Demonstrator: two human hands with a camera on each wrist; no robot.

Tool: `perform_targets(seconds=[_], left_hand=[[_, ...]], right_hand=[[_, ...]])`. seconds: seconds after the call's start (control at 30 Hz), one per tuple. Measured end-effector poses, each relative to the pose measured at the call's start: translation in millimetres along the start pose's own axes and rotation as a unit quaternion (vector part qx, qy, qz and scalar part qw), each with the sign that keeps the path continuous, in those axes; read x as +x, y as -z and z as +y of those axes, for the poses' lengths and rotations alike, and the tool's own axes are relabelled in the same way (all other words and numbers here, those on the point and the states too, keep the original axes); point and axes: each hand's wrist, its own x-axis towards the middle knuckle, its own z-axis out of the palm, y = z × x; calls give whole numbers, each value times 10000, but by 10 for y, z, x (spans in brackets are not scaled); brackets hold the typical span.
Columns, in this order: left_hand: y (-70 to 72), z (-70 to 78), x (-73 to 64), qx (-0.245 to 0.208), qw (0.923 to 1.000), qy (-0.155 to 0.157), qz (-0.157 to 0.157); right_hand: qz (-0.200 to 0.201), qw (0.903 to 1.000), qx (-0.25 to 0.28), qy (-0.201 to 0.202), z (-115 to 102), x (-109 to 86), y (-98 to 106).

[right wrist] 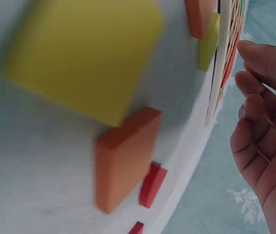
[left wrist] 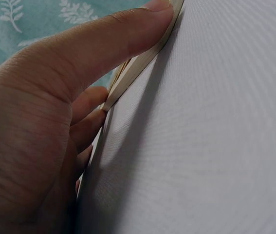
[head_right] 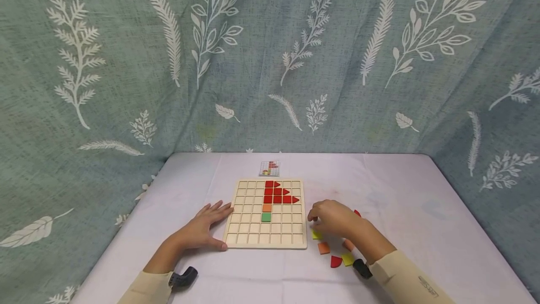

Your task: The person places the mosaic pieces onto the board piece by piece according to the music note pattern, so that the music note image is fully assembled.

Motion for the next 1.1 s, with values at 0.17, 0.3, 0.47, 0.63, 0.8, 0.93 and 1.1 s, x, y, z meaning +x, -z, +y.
perform_targets(seconds=[0.17, 0.3, 0.47, 0.63, 0.8, 0.93, 1.1], left_hand=[[2, 11, 5, -9, 10000, -73, 31], [-10, -3, 11, -14, 9999, -132, 63], [-9, -11, 5, 28, 9999, -98, 75], [-5, -9, 4, 29, 10000, -56, 56], [-11, -11, 9, 70, 10000, 38, 18], [-20, -16, 15, 65, 10000, 38, 10], [-17, -12, 12, 26, 10000, -24, 51]], right_hand=[[-65, 9994, 123, -330, -1, -108, -22], [-144, 9984, 234, -492, -1, -194, -35], [-201, 9985, 314, -402, 9, -298, -66], [-180, 9984, 413, -356, 18, -378, -104], [-154, 9983, 521, -185, 34, -432, -148], [-234, 9985, 488, 11, 46, -447, -168], [-261, 9984, 455, 215, 41, -449, -177]])
